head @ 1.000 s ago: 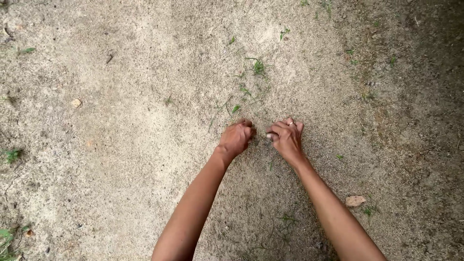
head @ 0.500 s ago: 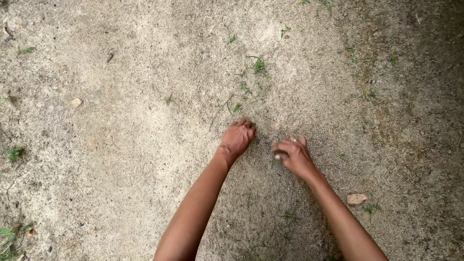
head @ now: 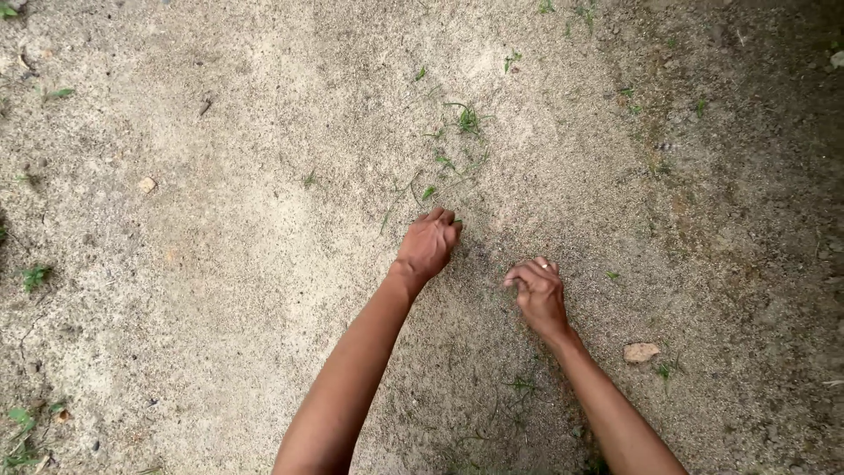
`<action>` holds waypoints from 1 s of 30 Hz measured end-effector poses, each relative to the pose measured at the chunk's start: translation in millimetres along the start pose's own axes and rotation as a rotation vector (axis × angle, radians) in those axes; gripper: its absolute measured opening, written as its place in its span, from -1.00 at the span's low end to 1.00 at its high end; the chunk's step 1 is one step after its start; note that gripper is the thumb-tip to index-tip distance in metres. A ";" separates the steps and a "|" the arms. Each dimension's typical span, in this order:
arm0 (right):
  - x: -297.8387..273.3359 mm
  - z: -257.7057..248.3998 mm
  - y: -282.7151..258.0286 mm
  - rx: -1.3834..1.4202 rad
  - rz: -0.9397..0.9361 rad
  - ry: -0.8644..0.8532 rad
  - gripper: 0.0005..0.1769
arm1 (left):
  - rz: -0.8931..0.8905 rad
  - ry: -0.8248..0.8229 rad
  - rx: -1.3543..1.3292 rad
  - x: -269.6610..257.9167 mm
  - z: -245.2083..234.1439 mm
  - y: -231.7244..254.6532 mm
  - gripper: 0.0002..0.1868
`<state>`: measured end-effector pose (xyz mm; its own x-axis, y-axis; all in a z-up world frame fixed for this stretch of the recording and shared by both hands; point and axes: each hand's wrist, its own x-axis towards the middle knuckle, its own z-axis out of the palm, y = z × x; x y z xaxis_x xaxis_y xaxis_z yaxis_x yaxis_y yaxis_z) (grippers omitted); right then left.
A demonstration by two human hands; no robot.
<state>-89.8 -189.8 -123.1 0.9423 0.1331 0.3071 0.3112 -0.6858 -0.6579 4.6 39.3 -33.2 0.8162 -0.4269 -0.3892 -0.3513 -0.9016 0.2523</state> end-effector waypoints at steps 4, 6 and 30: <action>-3.2 8.2 -24.6 -0.010 -0.178 -0.058 -0.86 | -0.001 0.059 0.181 -12.5 -11.9 -6.1 -0.70; -9.8 24.9 -38.3 -0.063 -0.298 -0.025 -0.86 | 0.056 0.229 0.211 -11.5 -5.4 -11.3 -0.60; 18.2 36.6 -58.3 -0.161 0.148 0.000 -0.82 | -0.081 0.402 0.131 -87.0 -58.0 -47.5 -0.79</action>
<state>-86.3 -121.2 -104.4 0.9763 0.0226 0.2154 0.1460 -0.8032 -0.5775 -23.1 123.4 40.0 0.9482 -0.3171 -0.0201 -0.3131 -0.9433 0.1103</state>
